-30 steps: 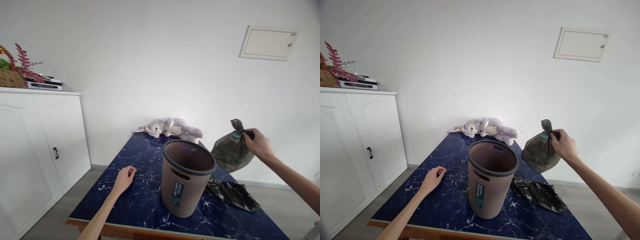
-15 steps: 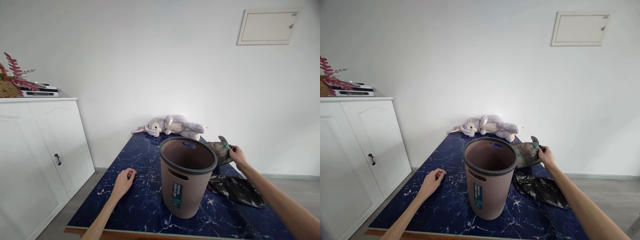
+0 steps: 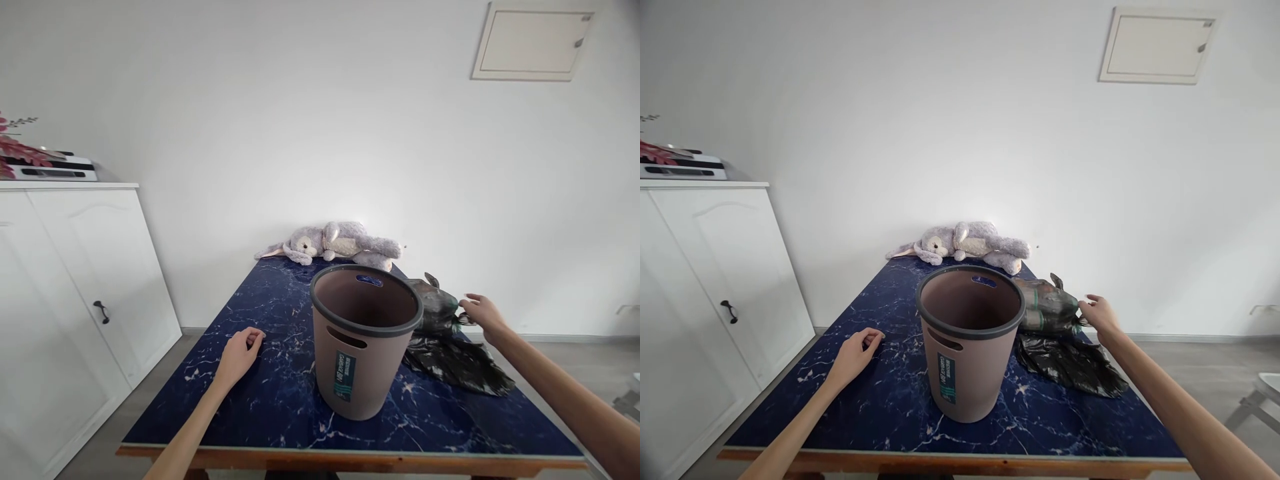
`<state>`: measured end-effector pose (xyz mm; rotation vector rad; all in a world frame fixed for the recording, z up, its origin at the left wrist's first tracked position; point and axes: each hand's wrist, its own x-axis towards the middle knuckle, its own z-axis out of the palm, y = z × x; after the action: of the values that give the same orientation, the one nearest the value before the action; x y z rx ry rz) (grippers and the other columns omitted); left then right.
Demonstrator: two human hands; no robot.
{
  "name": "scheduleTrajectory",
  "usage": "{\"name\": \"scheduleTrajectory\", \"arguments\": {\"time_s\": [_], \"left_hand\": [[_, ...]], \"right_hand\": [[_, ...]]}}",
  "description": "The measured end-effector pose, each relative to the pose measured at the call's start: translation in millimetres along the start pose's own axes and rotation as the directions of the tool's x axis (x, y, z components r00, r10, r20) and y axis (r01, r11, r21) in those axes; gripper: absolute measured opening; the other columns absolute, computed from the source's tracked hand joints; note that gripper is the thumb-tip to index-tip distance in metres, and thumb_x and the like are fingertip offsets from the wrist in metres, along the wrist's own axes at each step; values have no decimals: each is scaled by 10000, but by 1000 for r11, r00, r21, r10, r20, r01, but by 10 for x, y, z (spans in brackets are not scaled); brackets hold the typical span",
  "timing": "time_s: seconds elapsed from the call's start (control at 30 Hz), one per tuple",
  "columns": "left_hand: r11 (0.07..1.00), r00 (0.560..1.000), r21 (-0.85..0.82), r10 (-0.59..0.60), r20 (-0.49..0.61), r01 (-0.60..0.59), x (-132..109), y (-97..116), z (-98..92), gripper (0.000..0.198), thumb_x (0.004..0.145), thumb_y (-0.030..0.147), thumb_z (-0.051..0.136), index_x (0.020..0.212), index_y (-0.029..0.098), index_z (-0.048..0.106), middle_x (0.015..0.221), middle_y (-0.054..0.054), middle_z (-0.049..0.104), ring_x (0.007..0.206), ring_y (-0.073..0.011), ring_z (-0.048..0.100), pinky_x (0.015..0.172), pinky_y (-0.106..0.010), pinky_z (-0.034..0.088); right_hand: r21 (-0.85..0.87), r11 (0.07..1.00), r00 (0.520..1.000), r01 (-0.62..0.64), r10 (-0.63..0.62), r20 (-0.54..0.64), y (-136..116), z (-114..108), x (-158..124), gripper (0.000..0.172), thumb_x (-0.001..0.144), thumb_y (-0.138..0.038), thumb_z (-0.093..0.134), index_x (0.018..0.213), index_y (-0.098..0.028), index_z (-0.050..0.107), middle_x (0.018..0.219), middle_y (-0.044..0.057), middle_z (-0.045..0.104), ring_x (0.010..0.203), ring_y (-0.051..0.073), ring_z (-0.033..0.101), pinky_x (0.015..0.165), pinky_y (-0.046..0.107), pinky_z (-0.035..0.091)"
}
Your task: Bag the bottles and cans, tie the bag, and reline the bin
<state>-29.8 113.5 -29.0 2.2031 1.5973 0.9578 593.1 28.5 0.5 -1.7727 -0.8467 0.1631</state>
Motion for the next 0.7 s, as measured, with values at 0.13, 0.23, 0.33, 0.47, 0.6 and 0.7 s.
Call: {"name": "scheduleTrajectory", "arguments": {"time_s": [0.13,0.23,0.33,0.47,0.6,0.7], "left_hand": [[1000,1000,-5,7,4,-7,1,14,-6,482,966,614,466,991,241,771,969,-104,795,921,-308,734,836,-401,575],[1000,1000,-6,9,3,-8,5,24,-8,473,967,605,470,991,240,770,968,-102,796,924,-308,737,842,-401,574],[1000,1000,-6,6,-4,-6,12,24,0,460,964,596,471,980,245,769,962,-97,799,923,-307,739,840,-397,572],[1000,1000,-6,3,-1,-3,18,14,10,473,961,616,475,971,246,768,951,-96,801,911,-305,741,827,-392,572],[1000,1000,-6,0,3,0,20,7,12,483,964,623,476,987,239,768,954,-98,800,897,-303,743,837,-395,579],[1000,1000,-8,3,5,-3,21,3,15,496,964,642,482,998,240,772,948,-102,803,896,-306,747,826,-387,587]], "right_hand": [[-32,994,987,102,-97,126,-221,-182,-542,676,882,-438,734,1492,-190,582,1553,215,577,1498,434,485,1212,593,423],[113,978,897,174,-205,390,-362,-197,-1256,728,914,-582,697,1557,-287,527,1604,123,571,1444,368,580,1211,523,472],[226,964,810,140,-243,533,-452,-118,-2036,808,917,-664,700,1614,-332,462,1693,101,467,1511,381,509,1235,559,452],[226,971,741,-72,-100,664,-492,134,-2749,1073,866,-708,749,1733,-385,206,1795,54,258,1599,392,366,1245,557,439],[281,952,782,-120,-84,617,-542,478,-2985,1234,845,-711,776,1749,-366,11,1790,65,276,1636,358,289,1288,526,373],[311,948,808,-65,-133,574,-607,682,-2951,1187,891,-666,761,1743,-377,-14,1746,66,377,1620,332,334,1282,509,384]]}}
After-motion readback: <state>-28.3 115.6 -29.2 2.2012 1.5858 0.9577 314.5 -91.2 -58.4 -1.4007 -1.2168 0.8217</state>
